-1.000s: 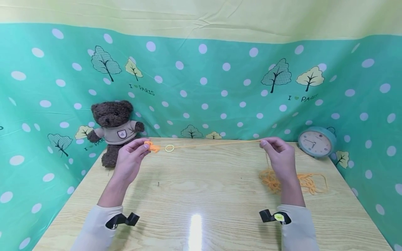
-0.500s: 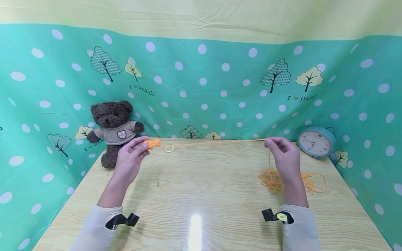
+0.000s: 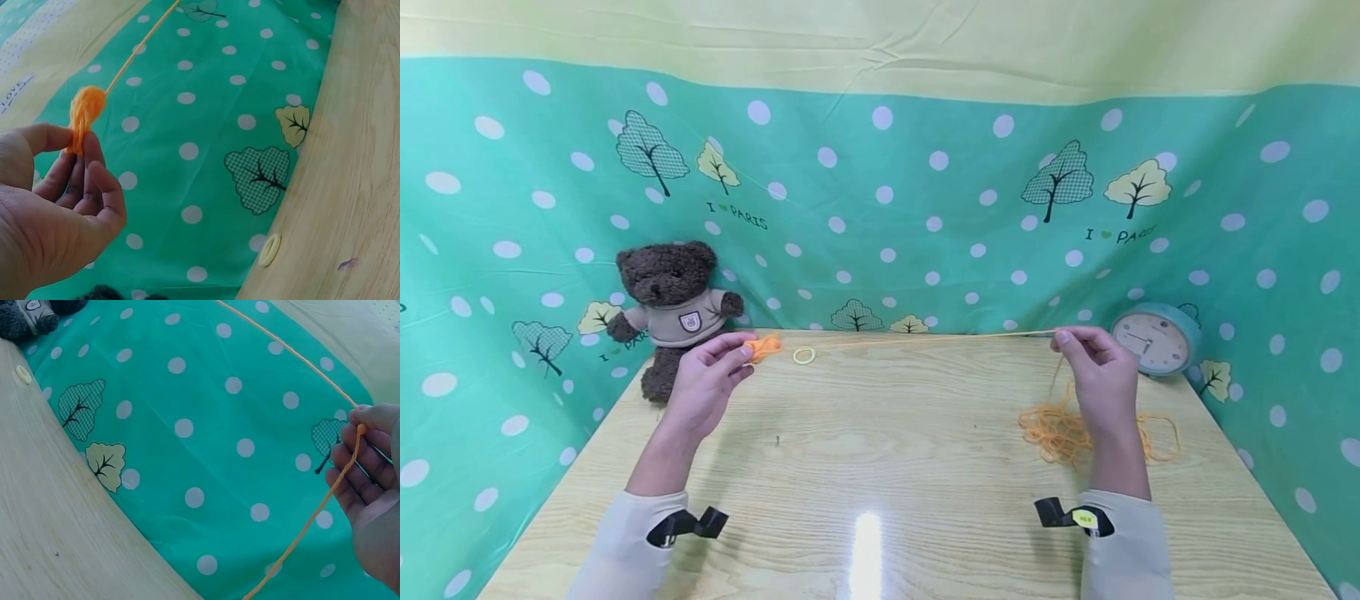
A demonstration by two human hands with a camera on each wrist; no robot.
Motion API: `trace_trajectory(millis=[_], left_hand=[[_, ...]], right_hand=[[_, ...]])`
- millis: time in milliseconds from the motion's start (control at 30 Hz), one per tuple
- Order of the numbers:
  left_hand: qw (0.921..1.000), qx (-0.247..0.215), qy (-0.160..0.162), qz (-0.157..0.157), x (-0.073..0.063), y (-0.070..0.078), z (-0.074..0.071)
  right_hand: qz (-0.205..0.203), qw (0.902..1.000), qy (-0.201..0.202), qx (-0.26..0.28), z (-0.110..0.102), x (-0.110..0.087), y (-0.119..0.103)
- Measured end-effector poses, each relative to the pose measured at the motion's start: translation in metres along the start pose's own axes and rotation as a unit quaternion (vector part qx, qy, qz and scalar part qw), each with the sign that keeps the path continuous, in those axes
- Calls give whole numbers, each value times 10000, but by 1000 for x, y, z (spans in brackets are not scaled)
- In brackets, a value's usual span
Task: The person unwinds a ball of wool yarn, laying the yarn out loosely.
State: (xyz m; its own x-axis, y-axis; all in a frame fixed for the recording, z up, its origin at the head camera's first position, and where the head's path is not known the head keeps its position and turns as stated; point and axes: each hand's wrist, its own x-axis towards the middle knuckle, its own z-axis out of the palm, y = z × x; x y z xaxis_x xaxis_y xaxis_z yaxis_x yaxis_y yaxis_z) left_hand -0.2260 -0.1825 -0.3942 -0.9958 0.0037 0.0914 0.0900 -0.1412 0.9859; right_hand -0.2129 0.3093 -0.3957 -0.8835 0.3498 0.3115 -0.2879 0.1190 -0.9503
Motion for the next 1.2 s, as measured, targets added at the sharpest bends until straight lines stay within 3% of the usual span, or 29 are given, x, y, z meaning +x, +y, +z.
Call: trace_trajectory(millis=[333,467,700,933,1200], left_hand=[[9928,837,-848,140,0,-5,-5],[9901,862,-1095,175,0,-7,-3],[9884,879,-1221,203,-1,-9,-2],[9857,1068,-1304,-72,0,-10,-4],[9826,1231,-1394,25,0,-10,-4]], right_hand=[[61,9964,579,624,-6,2,-2],[-43,9944,673,819,-6,2,-2],[209,9945,791,649,-10,3,-4],[419,9928,946,609,-15,5,-3],[468,9903,986,863,-24,6,-5]])
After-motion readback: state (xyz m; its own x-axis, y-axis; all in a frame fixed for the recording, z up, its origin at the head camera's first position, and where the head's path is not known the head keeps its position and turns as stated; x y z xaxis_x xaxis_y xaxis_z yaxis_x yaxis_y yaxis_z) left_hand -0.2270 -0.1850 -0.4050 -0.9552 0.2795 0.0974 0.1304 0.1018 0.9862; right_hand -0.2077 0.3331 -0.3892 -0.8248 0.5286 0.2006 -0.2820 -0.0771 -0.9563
